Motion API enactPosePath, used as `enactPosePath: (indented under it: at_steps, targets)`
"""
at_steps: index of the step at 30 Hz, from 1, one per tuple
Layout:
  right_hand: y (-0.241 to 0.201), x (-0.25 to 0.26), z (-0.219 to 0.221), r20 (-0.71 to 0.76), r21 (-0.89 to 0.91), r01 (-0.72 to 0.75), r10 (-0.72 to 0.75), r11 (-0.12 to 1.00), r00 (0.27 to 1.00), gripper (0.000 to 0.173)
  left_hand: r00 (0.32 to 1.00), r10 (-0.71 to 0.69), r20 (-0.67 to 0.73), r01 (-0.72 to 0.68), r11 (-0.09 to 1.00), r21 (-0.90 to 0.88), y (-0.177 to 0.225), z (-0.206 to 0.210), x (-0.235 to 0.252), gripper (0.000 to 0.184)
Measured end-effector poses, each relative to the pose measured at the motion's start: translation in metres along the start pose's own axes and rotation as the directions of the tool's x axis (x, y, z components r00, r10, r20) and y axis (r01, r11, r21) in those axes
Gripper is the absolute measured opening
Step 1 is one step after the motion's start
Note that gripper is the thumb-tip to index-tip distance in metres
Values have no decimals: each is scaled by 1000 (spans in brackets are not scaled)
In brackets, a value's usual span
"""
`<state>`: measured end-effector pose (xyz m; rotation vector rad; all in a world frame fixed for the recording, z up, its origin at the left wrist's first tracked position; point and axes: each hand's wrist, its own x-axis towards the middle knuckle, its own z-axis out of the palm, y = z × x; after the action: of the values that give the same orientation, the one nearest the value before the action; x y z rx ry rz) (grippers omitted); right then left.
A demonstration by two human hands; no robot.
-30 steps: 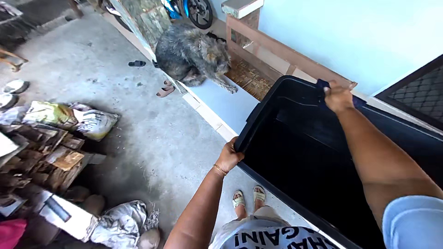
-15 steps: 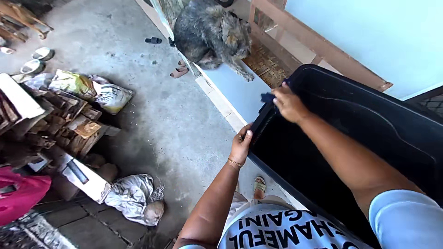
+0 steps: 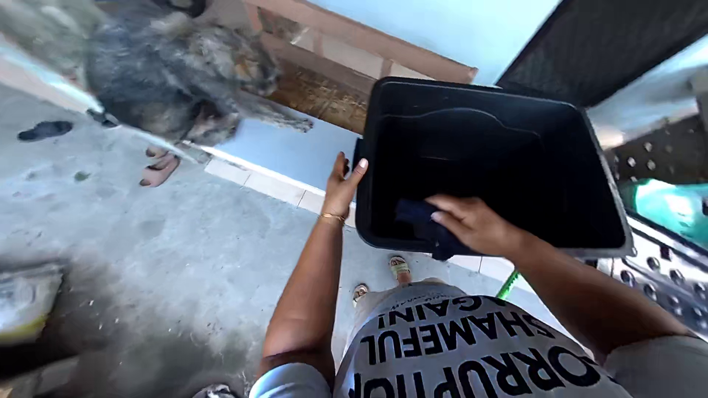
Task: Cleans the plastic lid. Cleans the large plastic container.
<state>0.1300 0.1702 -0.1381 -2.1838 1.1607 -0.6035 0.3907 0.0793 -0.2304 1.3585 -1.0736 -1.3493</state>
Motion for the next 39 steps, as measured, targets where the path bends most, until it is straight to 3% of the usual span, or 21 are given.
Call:
enactPosePath:
  at_steps: [2,4,8,9,11,13,15,17,20,22,24,27,29,31,34,36,37,39]
  targets:
    - [11,-40,-33,-199,-36,-136,126,990,972,29,998,-38,41,32,989,142,18,1,29,94]
    - [21,-90,-59,-379,-115,-305,242,945,893,30,991,-100,87,76,967,243,32,10,53,91]
    - [61,-184,-53,-524,-194,-613,448,766,725,44,967,-244,80,208,928,310,45,29,78,62]
    - [77,-202,-37,-541,-212,-610,428,764,724,47,968,-243,57,213,925,315,43,34,79,58]
    - [103,-228,-3,-648,-307,-551,254,776,718,51,982,-183,39,160,930,331,39,39,73,54]
    - [107,-237,5,-704,-287,-546,213,787,677,50,994,-100,47,78,938,337,36,42,62,53]
    - [98,-243,1,-687,-228,-588,300,776,662,48,999,-27,34,14,941,337,36,41,48,53]
    - [86,-249,-14,-612,-152,-704,494,694,618,45,999,31,36,-41,942,334,37,39,29,52]
    - [91,-249,-32,-450,-55,-888,783,456,430,41,987,148,55,-158,932,325,33,32,0,55]
    - [104,-243,-31,-326,-90,-960,903,265,280,41,967,250,47,-250,904,346,23,25,-14,59]
    - [109,-231,-22,-230,-163,-967,946,194,228,38,923,378,69,-376,852,364,9,17,-22,57]
    - [98,-197,2,-122,-210,-949,957,235,264,36,893,442,89,-444,827,345,-2,12,-33,60]
    - [92,-172,28,50,-207,-931,954,300,296,36,886,452,102,-457,814,360,-9,8,-40,68]
    - [82,-144,62,228,-136,-899,897,415,379,37,869,479,124,-490,797,352,-16,2,-46,74]
    - [34,-92,114,407,75,-788,703,611,583,33,847,517,122,-527,792,307,-17,7,-61,73]
    - [6,-63,145,521,164,-576,425,801,740,38,839,532,113,-540,787,298,-19,11,-72,70]
    - [0,-59,155,548,202,-486,313,850,776,39,842,529,107,-534,789,304,-20,10,-74,70]
    - [13,-78,152,538,152,-432,293,889,791,33,845,525,103,-530,792,303,-22,6,-75,70]
